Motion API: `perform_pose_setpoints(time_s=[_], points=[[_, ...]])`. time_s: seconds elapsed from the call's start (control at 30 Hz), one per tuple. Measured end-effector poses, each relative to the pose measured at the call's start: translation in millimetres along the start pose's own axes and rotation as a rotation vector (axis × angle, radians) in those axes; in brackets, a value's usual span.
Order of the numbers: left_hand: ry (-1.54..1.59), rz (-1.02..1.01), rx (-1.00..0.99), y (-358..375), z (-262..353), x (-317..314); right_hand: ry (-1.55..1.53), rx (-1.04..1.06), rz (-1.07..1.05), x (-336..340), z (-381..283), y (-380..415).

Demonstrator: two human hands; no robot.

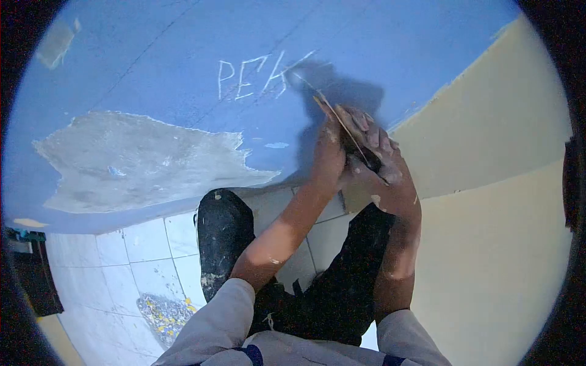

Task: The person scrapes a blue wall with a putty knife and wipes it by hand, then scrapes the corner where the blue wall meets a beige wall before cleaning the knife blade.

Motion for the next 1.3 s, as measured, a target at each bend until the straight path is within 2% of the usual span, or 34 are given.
perform_pose_setpoints(time_s=[0.03, 0.13, 0.23, 0.33, 0.43, 0.53, 0.63, 0.73, 0.83, 1.03, 1.2, 1.3], points=[[0.001, -0.009, 0.009, -1, 0, 1, -0.070, -0.049, -0.020, -1, 0, -2], [0.027, 0.004, 0.023, -2, 0, 9, -0.002, 0.026, 0.053, -5, 4, 2], [0.042, 0.043, -0.001, -3, 1, 12, -0.069, -0.035, 0.057, -9, 18, 0], [-0.010, 0.003, -0.015, -5, 13, 6, -0.230, -0.065, 0.042, -12, 14, -8], [0.006, -0.025, -0.017, -5, 28, 3, 0.054, -0.052, 0.070, -25, 0, -6], [-0.022, -0.054, -0.033, -7, 39, -3, -0.117, 0.036, 0.054, -31, 0, -9], [-0.054, -0.024, -0.008, -2, 34, -4, -0.041, 0.047, 0.071, -23, -12, -11], [0.013, -0.025, 0.003, 1, 18, 0, -0.009, -0.122, 0.057, -18, -4, -2], [0.022, -0.011, 0.030, 6, 4, 4, 0.062, -0.038, 0.105, -13, 2, 7], [0.017, -0.062, 0.057, 4, -2, 5, 0.071, 0.002, 0.111, -11, 1, 9], [0.043, -0.040, 0.035, 8, -1, 2, 0.148, -0.011, 0.109, -7, 7, 12], [0.172, -0.042, 0.036, 6, -5, -3, 0.169, -0.072, 0.065, -3, -1, 8]])
Point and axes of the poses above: each hand's wrist, its own y-axis away from the middle knuckle, its own x-axis out of the back of the hand, z = x × y, the point moved 7 cm from there along -y, towards the middle knuckle, and after that the axes turned 15 degrees about -y, right-handed, at the moved point
